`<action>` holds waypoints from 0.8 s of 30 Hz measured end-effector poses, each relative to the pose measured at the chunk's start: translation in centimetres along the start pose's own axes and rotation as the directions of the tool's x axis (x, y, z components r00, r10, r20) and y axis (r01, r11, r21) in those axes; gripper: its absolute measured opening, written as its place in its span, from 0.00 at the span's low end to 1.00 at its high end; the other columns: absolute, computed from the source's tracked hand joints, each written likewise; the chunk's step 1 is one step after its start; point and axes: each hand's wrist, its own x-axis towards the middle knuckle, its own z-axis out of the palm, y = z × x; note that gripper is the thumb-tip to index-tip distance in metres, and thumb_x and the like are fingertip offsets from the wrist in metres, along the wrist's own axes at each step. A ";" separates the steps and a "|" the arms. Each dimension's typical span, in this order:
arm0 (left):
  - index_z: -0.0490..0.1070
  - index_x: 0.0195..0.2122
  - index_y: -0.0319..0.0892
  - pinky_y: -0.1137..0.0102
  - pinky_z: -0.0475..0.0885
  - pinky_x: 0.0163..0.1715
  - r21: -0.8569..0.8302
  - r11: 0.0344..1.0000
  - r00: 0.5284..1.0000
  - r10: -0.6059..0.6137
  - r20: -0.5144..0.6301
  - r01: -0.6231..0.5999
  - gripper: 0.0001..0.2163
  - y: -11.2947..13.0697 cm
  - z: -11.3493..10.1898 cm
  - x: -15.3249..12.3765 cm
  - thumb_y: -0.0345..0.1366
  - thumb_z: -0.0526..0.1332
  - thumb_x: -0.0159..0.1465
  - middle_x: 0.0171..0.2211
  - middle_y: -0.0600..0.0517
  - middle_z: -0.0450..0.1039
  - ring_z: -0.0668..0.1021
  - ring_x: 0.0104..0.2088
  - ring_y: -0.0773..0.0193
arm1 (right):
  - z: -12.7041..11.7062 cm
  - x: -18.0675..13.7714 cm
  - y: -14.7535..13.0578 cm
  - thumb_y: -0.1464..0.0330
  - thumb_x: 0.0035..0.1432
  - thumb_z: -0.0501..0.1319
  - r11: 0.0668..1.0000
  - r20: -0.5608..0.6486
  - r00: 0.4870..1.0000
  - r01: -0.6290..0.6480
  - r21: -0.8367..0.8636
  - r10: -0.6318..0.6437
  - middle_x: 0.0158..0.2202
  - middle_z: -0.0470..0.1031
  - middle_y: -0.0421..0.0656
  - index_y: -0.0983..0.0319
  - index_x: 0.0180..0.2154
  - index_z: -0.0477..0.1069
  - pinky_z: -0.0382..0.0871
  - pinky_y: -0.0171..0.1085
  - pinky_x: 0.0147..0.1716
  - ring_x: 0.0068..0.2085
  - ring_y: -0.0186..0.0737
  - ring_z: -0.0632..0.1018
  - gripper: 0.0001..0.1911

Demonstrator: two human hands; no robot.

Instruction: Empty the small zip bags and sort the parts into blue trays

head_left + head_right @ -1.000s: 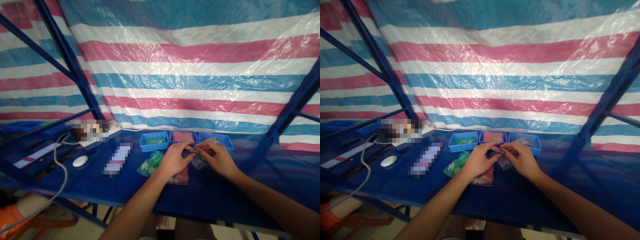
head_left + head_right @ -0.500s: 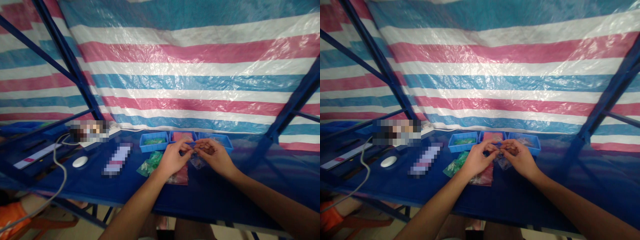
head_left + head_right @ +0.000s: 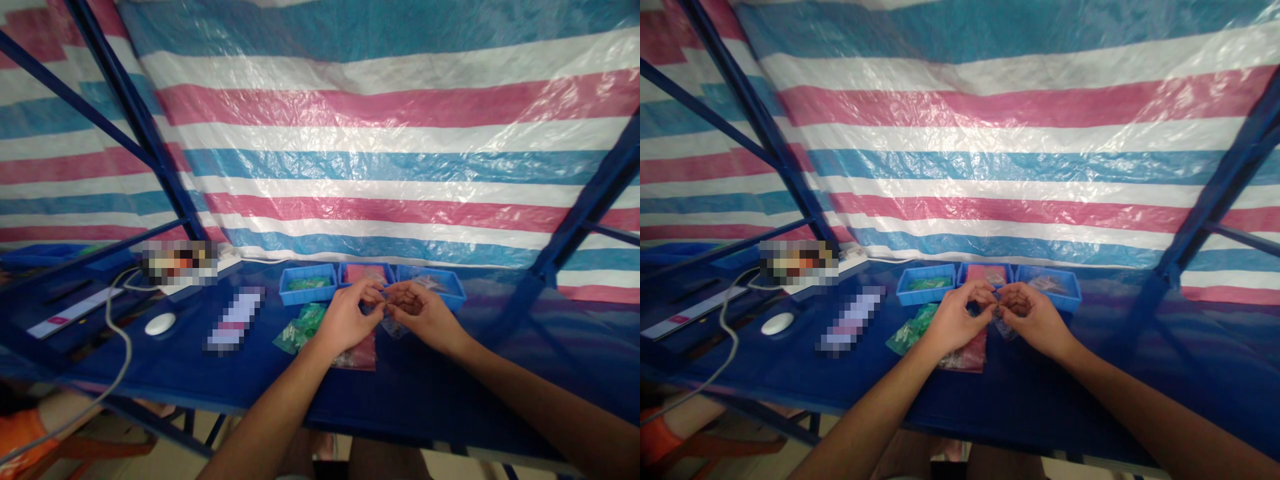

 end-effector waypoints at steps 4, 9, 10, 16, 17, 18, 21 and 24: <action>0.74 0.49 0.43 0.68 0.80 0.45 0.024 1.000 1.000 0.017 0.024 -0.018 0.16 0.4 0.1 -0.1 0.26 0.66 0.61 0.38 0.53 0.83 0.84 0.38 0.64 | 0.0 -0.4 -0.2 0.64 0.62 0.68 0.971 0.043 0.997 0.072 -0.228 -0.063 0.39 0.82 0.43 0.59 0.49 0.74 0.79 0.43 0.42 0.38 0.43 0.83 0.14; 0.74 0.47 0.44 0.68 0.78 0.43 0.064 0.996 0.996 0.060 0.068 -0.064 0.15 0.8 0.0 -0.1 0.25 0.65 0.59 0.35 0.54 0.80 0.82 0.36 0.63 | 0.3 -0.7 -1.2 0.71 0.59 0.64 0.884 0.046 0.989 0.149 -0.444 -0.144 0.37 0.81 0.42 0.58 0.47 0.73 0.77 0.42 0.39 0.36 0.43 0.81 0.14; 0.73 0.47 0.44 0.68 0.78 0.43 0.059 0.996 0.995 0.066 0.075 -0.071 0.15 0.9 0.0 -0.1 0.25 0.65 0.59 0.35 0.54 0.80 0.82 0.36 0.62 | 0.3 -0.7 -1.3 0.71 0.58 0.64 0.879 0.039 0.988 0.151 -0.452 -0.150 0.37 0.81 0.41 0.58 0.47 0.72 0.76 0.42 0.39 0.36 0.43 0.81 0.14; 0.73 0.50 0.45 0.67 0.78 0.45 0.055 0.997 0.995 0.055 0.080 -0.059 0.18 1.0 0.1 -0.1 0.25 0.64 0.60 0.37 0.53 0.81 0.83 0.39 0.61 | 0.7 -0.7 -1.5 0.73 0.58 0.61 0.948 -0.033 0.991 0.111 -0.298 -0.127 0.39 0.80 0.42 0.57 0.48 0.70 0.77 0.41 0.40 0.38 0.42 0.81 0.16; 0.73 0.50 0.45 0.68 0.78 0.44 0.051 0.997 0.995 0.051 0.080 -0.056 0.18 1.0 0.1 0.0 0.25 0.64 0.60 0.38 0.53 0.81 0.83 0.38 0.62 | 0.8 -0.7 -1.5 0.72 0.58 0.61 0.962 -0.054 0.992 0.100 -0.256 -0.118 0.39 0.80 0.41 0.57 0.49 0.70 0.77 0.41 0.40 0.38 0.42 0.82 0.16; 0.73 0.50 0.45 0.68 0.78 0.43 0.044 0.998 0.996 0.049 0.081 -0.053 0.18 1.1 0.1 0.0 0.25 0.64 0.60 0.37 0.53 0.81 0.83 0.38 0.62 | 0.8 -0.7 -1.6 0.72 0.58 0.61 0.971 -0.076 0.991 0.092 -0.220 -0.111 0.38 0.79 0.41 0.57 0.49 0.70 0.77 0.41 0.40 0.38 0.42 0.82 0.16; 0.73 0.51 0.45 0.69 0.78 0.42 0.024 0.999 0.996 0.041 0.078 -0.043 0.17 1.1 0.1 0.0 0.26 0.65 0.60 0.36 0.54 0.81 0.82 0.37 0.63 | 0.9 -0.6 -1.7 0.70 0.58 0.63 0.984 -0.121 0.987 0.082 -0.161 -0.102 0.36 0.78 0.40 0.57 0.48 0.70 0.76 0.40 0.39 0.36 0.41 0.80 0.15; 0.72 0.52 0.44 0.69 0.78 0.42 0.018 0.999 0.996 0.046 0.078 -0.048 0.16 0.9 0.1 0.0 0.28 0.65 0.63 0.35 0.54 0.80 0.82 0.36 0.63 | 0.7 -0.5 -1.6 0.69 0.58 0.65 0.993 -0.137 0.987 0.071 -0.091 -0.083 0.35 0.77 0.39 0.57 0.47 0.70 0.74 0.38 0.36 0.35 0.40 0.79 0.14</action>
